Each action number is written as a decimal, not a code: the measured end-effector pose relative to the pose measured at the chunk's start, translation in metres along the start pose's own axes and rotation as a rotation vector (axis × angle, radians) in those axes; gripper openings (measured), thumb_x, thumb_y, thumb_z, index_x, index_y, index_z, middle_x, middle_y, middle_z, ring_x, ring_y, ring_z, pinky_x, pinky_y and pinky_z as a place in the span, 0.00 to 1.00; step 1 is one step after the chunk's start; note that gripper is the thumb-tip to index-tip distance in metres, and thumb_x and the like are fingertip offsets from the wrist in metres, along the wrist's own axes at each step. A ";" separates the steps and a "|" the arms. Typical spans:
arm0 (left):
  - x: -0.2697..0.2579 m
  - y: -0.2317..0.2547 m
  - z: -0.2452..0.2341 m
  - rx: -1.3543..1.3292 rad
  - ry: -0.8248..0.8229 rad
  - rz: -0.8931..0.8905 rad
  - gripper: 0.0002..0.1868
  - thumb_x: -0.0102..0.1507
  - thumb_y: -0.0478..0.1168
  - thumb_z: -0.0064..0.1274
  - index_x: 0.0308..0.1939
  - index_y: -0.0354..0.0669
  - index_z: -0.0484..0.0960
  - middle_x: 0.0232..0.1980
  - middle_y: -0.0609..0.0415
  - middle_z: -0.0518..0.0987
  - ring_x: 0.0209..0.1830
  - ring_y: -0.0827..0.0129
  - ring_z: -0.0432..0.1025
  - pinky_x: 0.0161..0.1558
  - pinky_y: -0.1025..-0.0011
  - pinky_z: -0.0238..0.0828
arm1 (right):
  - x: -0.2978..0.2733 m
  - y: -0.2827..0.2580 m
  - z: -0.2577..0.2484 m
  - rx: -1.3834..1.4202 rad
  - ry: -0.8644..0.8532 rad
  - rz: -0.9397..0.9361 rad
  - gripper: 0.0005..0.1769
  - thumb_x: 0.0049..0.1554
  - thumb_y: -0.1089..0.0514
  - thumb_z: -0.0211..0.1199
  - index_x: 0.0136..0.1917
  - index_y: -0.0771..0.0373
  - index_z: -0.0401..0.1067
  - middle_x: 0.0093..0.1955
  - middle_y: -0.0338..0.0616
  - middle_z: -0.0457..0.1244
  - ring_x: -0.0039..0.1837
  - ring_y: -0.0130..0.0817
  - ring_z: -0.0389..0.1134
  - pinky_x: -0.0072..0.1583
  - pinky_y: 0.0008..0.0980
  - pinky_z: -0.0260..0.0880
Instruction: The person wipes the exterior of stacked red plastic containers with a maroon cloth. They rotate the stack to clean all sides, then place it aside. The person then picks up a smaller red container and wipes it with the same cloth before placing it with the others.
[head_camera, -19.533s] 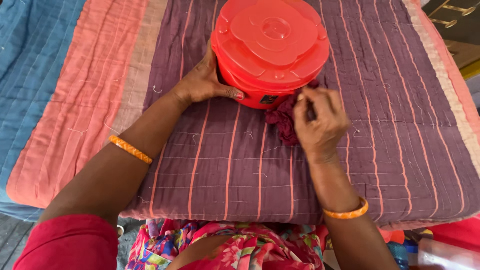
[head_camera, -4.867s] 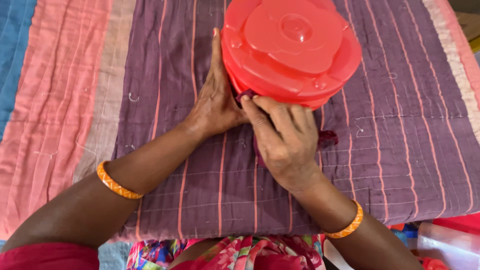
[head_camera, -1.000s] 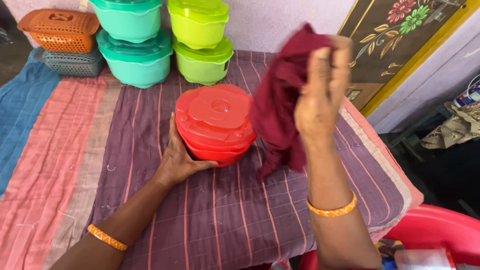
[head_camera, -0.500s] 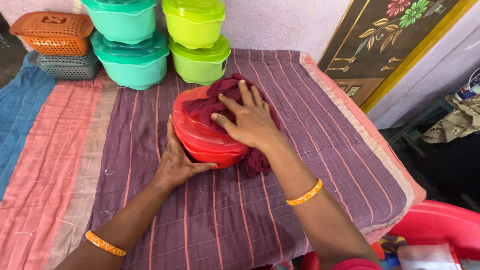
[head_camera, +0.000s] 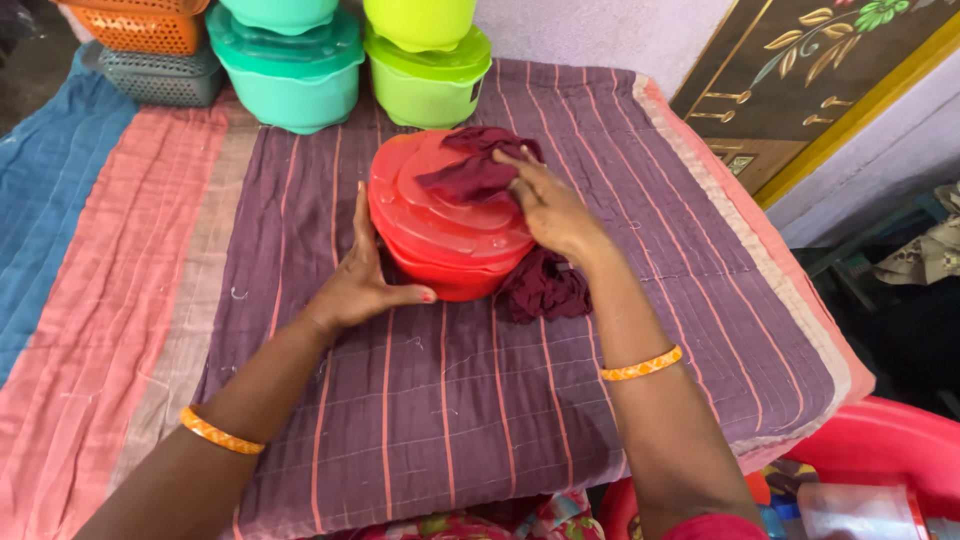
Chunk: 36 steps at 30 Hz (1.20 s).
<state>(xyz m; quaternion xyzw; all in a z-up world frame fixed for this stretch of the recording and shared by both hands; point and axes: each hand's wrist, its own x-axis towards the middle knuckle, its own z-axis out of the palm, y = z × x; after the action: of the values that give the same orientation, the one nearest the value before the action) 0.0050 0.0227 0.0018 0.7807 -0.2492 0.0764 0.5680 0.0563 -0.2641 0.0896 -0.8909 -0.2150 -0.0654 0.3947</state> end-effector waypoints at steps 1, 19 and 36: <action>0.000 0.000 -0.007 -0.119 -0.072 -0.030 0.83 0.49 0.63 0.70 0.76 0.44 0.10 0.86 0.37 0.35 0.84 0.50 0.38 0.77 0.56 0.39 | 0.000 0.006 -0.001 0.106 0.017 0.039 0.26 0.65 0.56 0.46 0.76 0.52 0.64 0.74 0.53 0.63 0.73 0.44 0.65 0.73 0.41 0.62; 0.122 0.075 -0.015 0.641 0.067 -0.459 0.50 0.65 0.77 0.28 0.74 0.41 0.63 0.74 0.34 0.62 0.73 0.41 0.59 0.69 0.48 0.58 | -0.024 0.030 -0.001 1.292 -0.077 0.415 0.27 0.67 0.43 0.53 0.71 0.62 0.68 0.73 0.49 0.64 0.71 0.44 0.66 0.73 0.48 0.67; 0.112 0.064 -0.003 0.659 0.180 -0.486 0.51 0.66 0.75 0.27 0.69 0.29 0.62 0.70 0.30 0.65 0.65 0.35 0.67 0.62 0.44 0.65 | -0.023 0.032 0.009 0.588 0.137 0.571 0.40 0.61 0.38 0.52 0.80 0.55 0.51 0.82 0.43 0.50 0.82 0.39 0.48 0.75 0.47 0.50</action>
<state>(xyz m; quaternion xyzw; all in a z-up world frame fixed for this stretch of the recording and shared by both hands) 0.0720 -0.0234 0.1026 0.9470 0.0307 0.0838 0.3087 0.0487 -0.2844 0.0558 -0.7577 0.0581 0.0520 0.6479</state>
